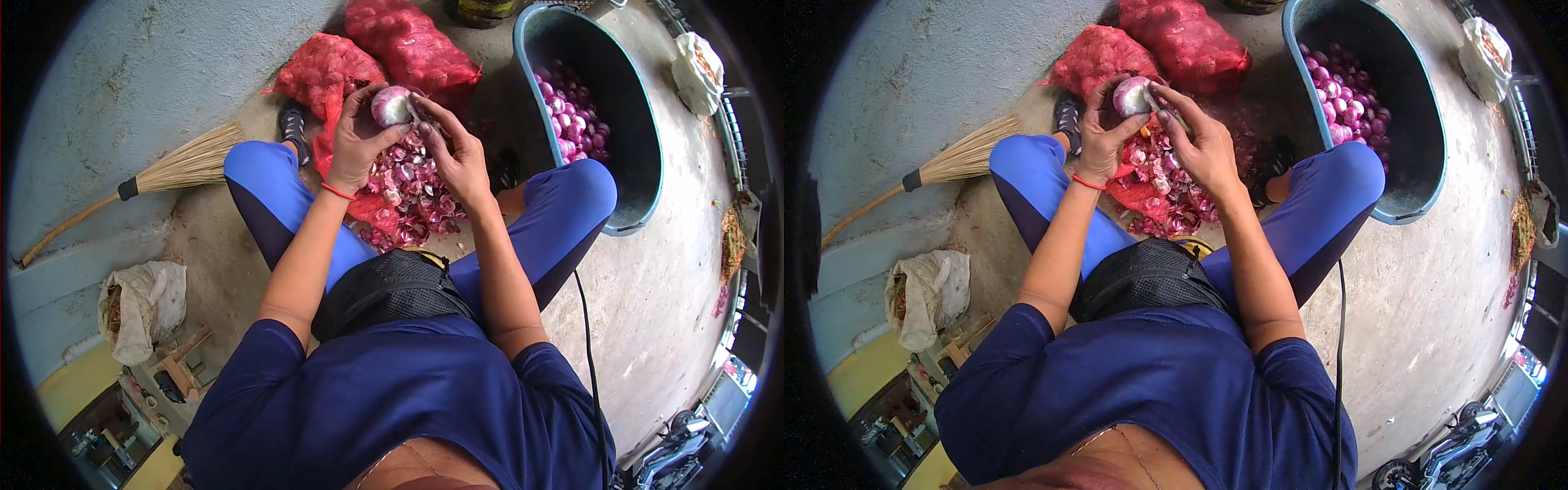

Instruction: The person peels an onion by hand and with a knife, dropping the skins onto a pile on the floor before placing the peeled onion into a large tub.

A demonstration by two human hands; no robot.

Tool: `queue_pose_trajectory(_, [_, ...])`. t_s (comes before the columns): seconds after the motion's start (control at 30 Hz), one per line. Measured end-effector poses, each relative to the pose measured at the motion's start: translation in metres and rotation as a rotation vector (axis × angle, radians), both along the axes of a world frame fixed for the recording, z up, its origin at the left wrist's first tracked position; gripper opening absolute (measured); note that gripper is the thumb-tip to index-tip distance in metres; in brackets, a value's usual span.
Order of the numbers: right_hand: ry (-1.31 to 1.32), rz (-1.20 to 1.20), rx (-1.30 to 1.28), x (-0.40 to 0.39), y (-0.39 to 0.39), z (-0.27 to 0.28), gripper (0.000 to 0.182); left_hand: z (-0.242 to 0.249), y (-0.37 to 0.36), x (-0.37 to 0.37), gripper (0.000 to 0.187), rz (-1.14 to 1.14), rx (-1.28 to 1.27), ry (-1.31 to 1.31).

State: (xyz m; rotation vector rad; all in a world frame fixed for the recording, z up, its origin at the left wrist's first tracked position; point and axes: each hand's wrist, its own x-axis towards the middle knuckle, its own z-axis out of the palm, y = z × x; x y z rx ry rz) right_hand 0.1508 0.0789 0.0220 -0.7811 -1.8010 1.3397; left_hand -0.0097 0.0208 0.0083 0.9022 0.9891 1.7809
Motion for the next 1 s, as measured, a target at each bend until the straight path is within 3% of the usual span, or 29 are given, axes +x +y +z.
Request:
queue_pose_trajectory(0.17, [0.144,-0.044,-0.066,-0.004,0.001,-0.008,0.034,-0.006,-0.001,0.001,0.061,-0.005,0.006,0.089])
queue_pose_trajectory(0.23, [0.261,-0.055,-0.16,-0.007,0.003,-0.016,0.033,-0.006,0.0,0.001,0.06,-0.003,-0.015,-0.032])
queue_pose_trajectory(0.37, [-0.049,-0.138,-0.235,0.004,0.012,-0.015,0.035,-0.001,0.0,-0.001,0.06,-0.013,-0.004,-0.231])
queue_pose_trajectory(0.47, [-0.008,-0.104,-0.289,0.006,0.014,-0.016,0.038,0.007,-0.001,-0.001,0.059,-0.029,-0.061,-0.361])
queue_pose_trajectory(0.53, [0.043,-0.036,-0.31,0.005,0.009,-0.01,0.04,0.002,-0.001,-0.002,0.059,-0.007,-0.073,-0.288])
queue_pose_trajectory(0.67, [0.034,0.021,-0.079,0.002,0.001,-0.003,0.043,-0.007,0.001,0.0,0.058,-0.004,-0.003,-0.057])
queue_pose_trajectory(1.0, [-0.068,-0.057,0.066,0.0,0.0,0.001,0.038,-0.004,0.0,0.003,0.06,0.034,-0.013,-0.002])
